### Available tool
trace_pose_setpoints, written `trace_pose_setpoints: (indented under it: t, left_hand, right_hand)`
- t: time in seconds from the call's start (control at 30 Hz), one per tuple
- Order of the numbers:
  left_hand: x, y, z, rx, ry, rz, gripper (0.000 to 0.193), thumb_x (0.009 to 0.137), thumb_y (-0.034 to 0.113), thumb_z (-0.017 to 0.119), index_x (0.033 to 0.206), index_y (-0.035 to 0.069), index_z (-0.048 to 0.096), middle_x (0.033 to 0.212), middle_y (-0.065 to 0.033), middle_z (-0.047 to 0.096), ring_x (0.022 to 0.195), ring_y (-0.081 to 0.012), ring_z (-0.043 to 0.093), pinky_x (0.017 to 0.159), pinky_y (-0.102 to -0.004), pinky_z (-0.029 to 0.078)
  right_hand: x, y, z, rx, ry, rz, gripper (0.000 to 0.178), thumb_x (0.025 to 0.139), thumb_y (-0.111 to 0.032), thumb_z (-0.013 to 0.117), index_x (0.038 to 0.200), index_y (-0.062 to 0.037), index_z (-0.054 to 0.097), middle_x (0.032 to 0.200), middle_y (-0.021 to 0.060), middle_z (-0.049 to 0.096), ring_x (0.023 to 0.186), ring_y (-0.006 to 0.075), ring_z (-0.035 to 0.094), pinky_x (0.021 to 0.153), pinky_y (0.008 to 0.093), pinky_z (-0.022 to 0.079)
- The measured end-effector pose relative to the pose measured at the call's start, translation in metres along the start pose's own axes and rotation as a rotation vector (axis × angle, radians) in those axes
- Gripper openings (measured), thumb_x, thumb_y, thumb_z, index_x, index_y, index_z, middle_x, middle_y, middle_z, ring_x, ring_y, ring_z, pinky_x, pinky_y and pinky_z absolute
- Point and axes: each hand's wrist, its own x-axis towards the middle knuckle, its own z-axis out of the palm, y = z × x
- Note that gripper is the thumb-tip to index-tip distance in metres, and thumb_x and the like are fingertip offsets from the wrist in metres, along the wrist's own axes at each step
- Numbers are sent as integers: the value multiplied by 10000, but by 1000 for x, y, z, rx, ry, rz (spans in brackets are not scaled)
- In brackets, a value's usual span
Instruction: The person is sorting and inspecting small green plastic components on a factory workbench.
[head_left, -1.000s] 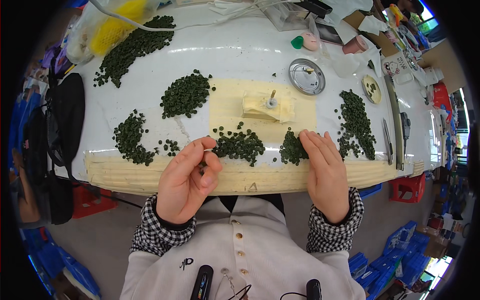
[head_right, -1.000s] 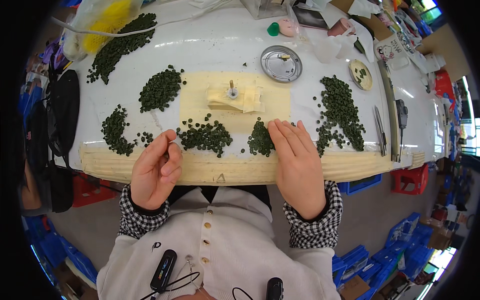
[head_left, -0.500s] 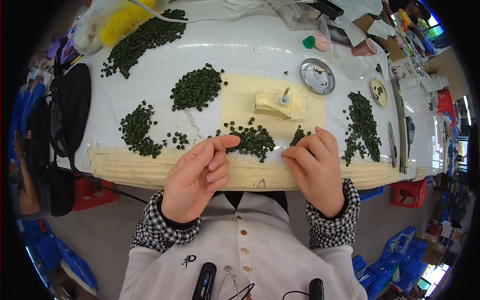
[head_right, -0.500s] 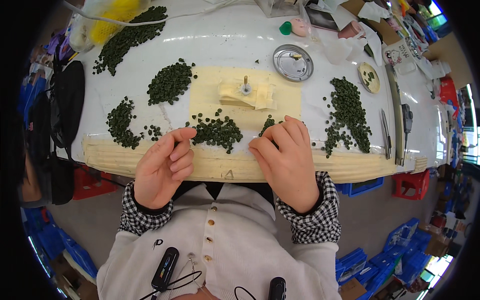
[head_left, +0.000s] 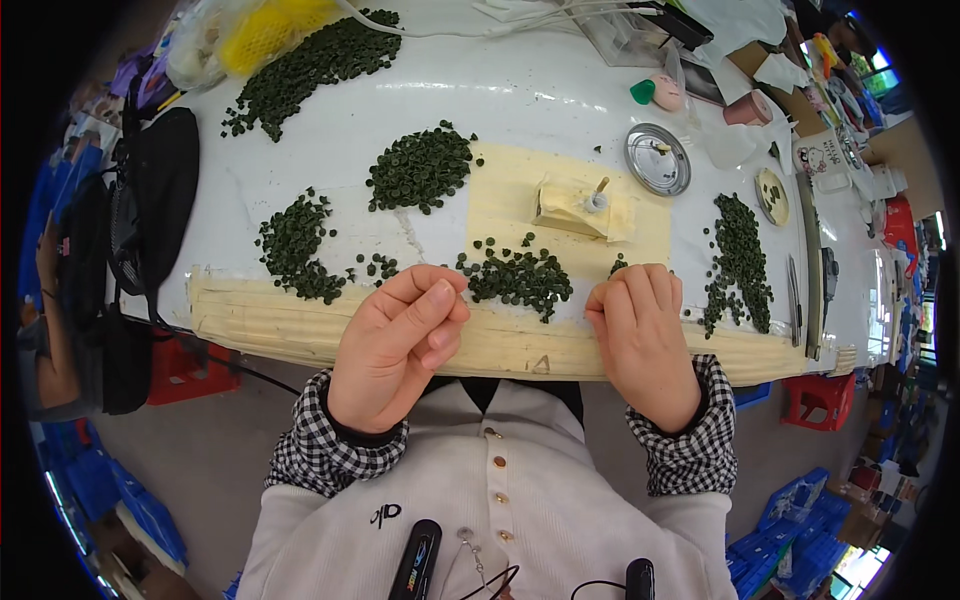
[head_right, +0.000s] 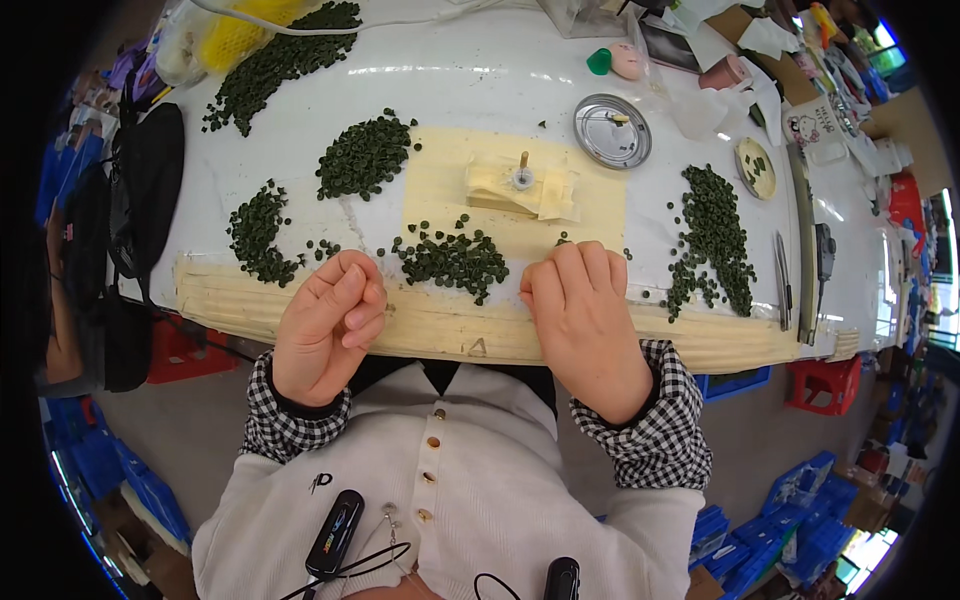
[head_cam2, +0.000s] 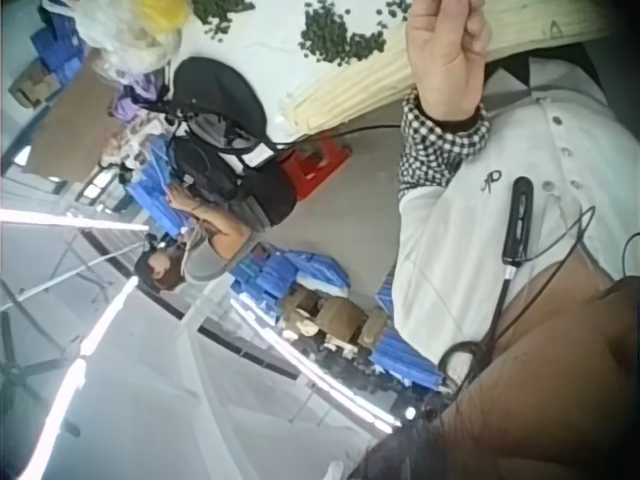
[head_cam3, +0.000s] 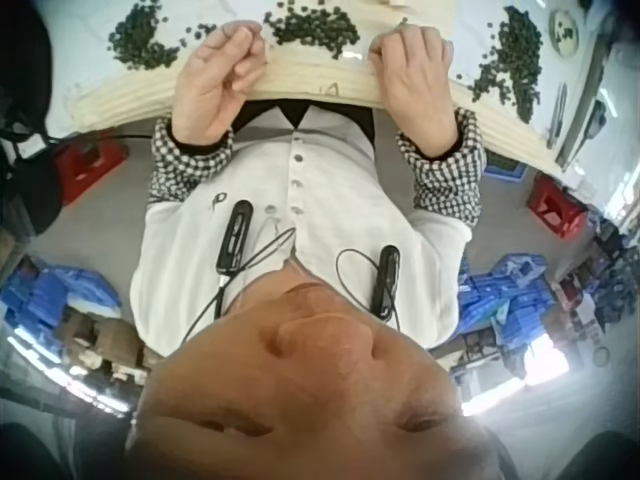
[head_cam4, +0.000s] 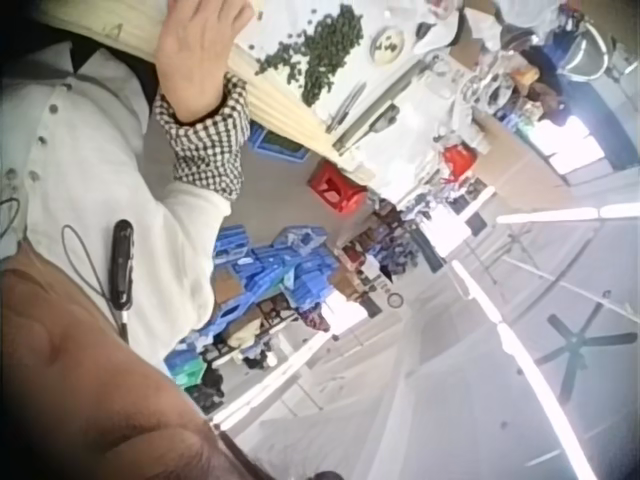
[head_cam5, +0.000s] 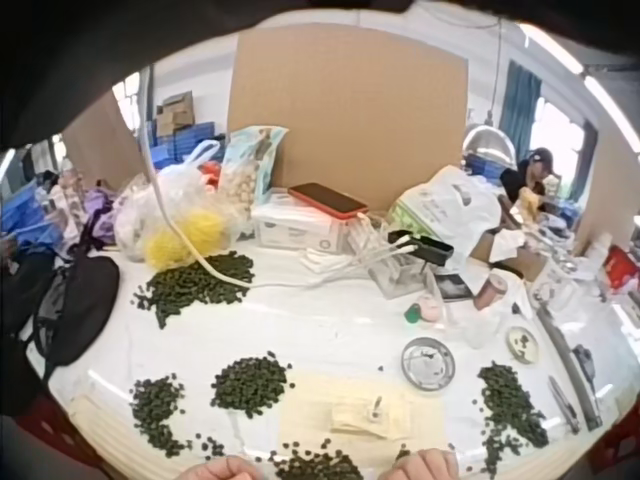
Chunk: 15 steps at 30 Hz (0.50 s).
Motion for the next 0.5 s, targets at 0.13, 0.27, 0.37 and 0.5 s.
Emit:
trace_pose_setpoints:
  t: [0.13,0.27,0.37,0.5]
  left_hand:
    - [0,0,2,16,-8,-5,218,986,144,498,1092,-17,600,892,-27,601,685,-42,446,571,-172,368]
    - [3,1,16,26,95,-28,225,975,121,516,1129,-24,594,864,-26,610,661,-40,446,566,-176,368]
    - [2,0,15,54,61,-47,226,969,113,525,1135,-23,596,856,-28,614,655,-42,444,564,-180,364]
    - [1,-6,5,61,-13,-51,205,958,108,544,1107,-17,609,867,-38,622,644,-44,440,560,-183,361]
  right_hand:
    - [-5,6,1,134,119,-36,206,739,42,616,915,-9,521,855,120,514,788,284,477,723,364,394]
    - [-7,5,0,225,218,-1,269,691,129,624,927,10,572,833,127,574,752,287,525,655,360,447]
    - [-7,3,-4,227,240,33,254,689,135,641,909,10,620,817,111,608,745,276,555,645,349,471]
    - [-8,1,-6,288,284,109,185,711,119,655,861,12,639,776,98,625,716,266,576,636,331,483]
